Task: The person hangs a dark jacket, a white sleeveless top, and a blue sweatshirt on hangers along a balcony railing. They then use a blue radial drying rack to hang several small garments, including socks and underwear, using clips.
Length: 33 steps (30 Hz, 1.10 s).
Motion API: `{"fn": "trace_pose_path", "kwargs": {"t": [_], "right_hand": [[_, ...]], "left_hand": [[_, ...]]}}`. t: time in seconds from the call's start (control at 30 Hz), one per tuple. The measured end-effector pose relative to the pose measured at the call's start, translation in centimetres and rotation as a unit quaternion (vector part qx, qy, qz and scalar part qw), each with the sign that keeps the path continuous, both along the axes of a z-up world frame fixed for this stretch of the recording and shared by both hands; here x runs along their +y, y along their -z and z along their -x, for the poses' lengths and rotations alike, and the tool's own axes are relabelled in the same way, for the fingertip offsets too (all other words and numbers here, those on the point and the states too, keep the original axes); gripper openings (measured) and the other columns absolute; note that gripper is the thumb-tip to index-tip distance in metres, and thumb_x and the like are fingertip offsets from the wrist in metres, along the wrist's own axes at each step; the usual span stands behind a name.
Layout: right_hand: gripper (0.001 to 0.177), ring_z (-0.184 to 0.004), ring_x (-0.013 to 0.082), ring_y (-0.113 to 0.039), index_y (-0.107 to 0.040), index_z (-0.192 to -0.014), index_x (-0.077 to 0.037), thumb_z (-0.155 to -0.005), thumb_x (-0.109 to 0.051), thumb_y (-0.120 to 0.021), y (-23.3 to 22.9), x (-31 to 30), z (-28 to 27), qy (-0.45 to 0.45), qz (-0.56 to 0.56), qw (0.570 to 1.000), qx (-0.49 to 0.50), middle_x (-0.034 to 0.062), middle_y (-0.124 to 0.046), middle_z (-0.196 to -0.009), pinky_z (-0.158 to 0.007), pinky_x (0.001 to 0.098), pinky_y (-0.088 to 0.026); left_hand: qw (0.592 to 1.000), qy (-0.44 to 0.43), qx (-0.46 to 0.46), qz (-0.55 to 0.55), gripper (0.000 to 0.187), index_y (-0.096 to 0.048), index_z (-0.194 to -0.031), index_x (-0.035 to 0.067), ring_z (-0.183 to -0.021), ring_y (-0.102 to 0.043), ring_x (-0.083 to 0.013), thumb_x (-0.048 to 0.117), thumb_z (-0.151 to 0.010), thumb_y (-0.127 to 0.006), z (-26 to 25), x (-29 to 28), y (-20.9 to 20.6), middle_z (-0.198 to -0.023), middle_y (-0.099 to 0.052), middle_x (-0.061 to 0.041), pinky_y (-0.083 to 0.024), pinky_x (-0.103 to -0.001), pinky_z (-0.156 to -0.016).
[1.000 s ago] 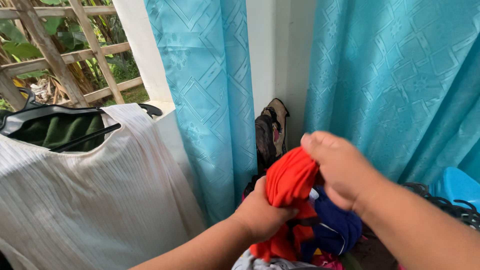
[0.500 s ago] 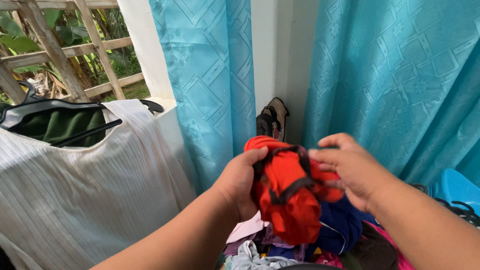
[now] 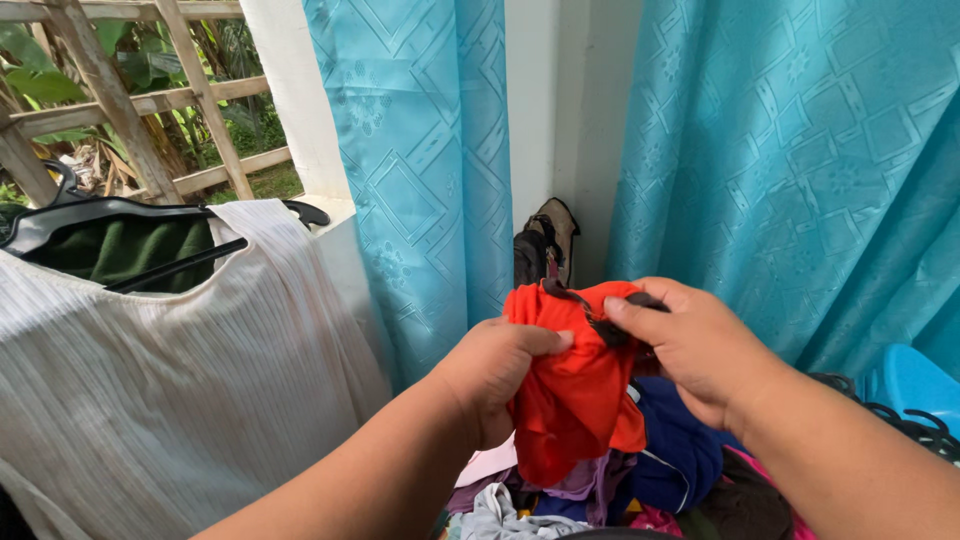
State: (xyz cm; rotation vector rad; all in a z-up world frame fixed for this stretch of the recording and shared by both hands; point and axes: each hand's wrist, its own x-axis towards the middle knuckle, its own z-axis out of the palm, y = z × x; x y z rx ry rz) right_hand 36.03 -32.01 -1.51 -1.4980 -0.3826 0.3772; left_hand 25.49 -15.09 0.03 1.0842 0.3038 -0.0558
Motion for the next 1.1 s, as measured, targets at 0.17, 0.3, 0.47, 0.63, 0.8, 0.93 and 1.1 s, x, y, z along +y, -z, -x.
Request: {"fn": "trace_pose_path", "kwargs": {"t": [0.17, 0.3, 0.47, 0.63, 0.8, 0.93, 1.1], "right_hand": [[0.029, -0.094, 0.0210, -0.068, -0.068, -0.112, -0.009, -0.095, -0.032, -0.061, -0.1, -0.4, -0.2, 0.043, 0.000, 0.997, 0.057, 0.0057, -0.074, -0.103, -0.086, 0.0420, -0.050], [0.034, -0.103, 0.0243, -0.065, -0.070, -0.116, -0.015, -0.092, -0.038, -0.062, 3.3, -1.6, -2.6, 0.056, 0.130, 0.986, 0.085, 0.0025, -0.073, -0.113, -0.093, 0.0485, -0.048], [0.047, -0.126, 0.0262, -0.065, -0.073, -0.125, -0.018, -0.083, -0.039, -0.074, 13.1, -4.7, -5.7, -0.052, 0.433, 0.894, -0.102, 0.0066, -0.075, -0.130, -0.110, 0.0400, -0.051], [0.053, -0.158, 0.0300, -0.027, -0.069, -0.139, -0.033, -0.088, -0.044, -0.075, 18.1, -7.7, -4.1, -0.195, 0.597, 0.773, -0.088, 0.0127, -0.026, -0.167, -0.130, 0.0391, -0.025], [0.057, -0.162, 0.0301, -0.014, -0.061, -0.142, -0.028, -0.090, -0.048, -0.071, 19.2, -8.8, -4.6, -0.209, 0.579, 0.777, -0.127, 0.0124, -0.030, -0.166, -0.130, 0.0404, -0.019], [0.072, -0.160, 0.0305, -0.018, -0.046, -0.154, -0.032, -0.090, -0.049, -0.073, 20.4, -9.7, -4.0, -0.194, 0.586, 0.780, -0.099, 0.0145, -0.010, -0.171, -0.130, 0.0365, -0.025], [0.068, -0.151, 0.0231, -0.037, -0.049, -0.150, -0.025, -0.089, -0.046, -0.070, 21.8, -10.5, -4.4, -0.172, 0.566, 0.793, -0.148, 0.0080, -0.036, -0.161, -0.124, 0.0302, -0.033]], "left_hand": [[0.997, -0.079, -0.011, 0.006, 0.020, -0.068, -0.110, 0.005, -0.095, -0.073, -0.0226, 0.011, -0.092, -0.062, 0.0, 0.3, -0.1, -0.105, -0.076, -0.009, -0.059, -0.041, -0.088], [0.992, -0.123, -0.010, -0.033, 0.016, -0.067, -0.106, 0.008, -0.090, -0.072, -0.0217, 0.010, -0.092, -0.061, 0.2, 0.8, -0.4, -0.100, -0.074, -0.007, -0.058, -0.041, -0.084], [0.989, -0.139, -0.020, -0.038, 0.015, -0.065, -0.103, 0.006, -0.081, -0.071, -0.0241, 0.007, -0.090, -0.059, 0.2, 1.2, 0.2, -0.095, -0.072, -0.010, -0.060, -0.042, -0.076], [0.983, -0.166, 0.011, -0.077, 0.018, -0.066, -0.106, 0.004, -0.082, -0.072, -0.0240, 0.007, -0.090, -0.060, 0.3, 1.8, 1.7, -0.094, -0.073, -0.011, -0.060, -0.040, -0.074], [0.982, -0.167, 0.054, -0.062, 0.020, -0.065, -0.108, 0.006, -0.079, -0.071, -0.0273, 0.008, -0.090, -0.056, 1.2, 1.4, 2.3, -0.093, -0.071, -0.012, -0.060, -0.045, -0.071], [0.980, -0.167, 0.062, -0.089, 0.022, -0.065, -0.110, 0.006, -0.080, -0.071, -0.0261, 0.009, -0.090, -0.058, 1.1, 1.3, 2.5, -0.095, -0.072, -0.011, -0.060, -0.043, -0.072], [0.980, -0.153, 0.062, -0.108, 0.022, -0.066, -0.111, 0.007, -0.079, -0.071, -0.0259, 0.011, -0.090, -0.058, 1.3, 1.3, 3.3, -0.094, -0.072, -0.011, -0.059, -0.042, -0.070]]}}
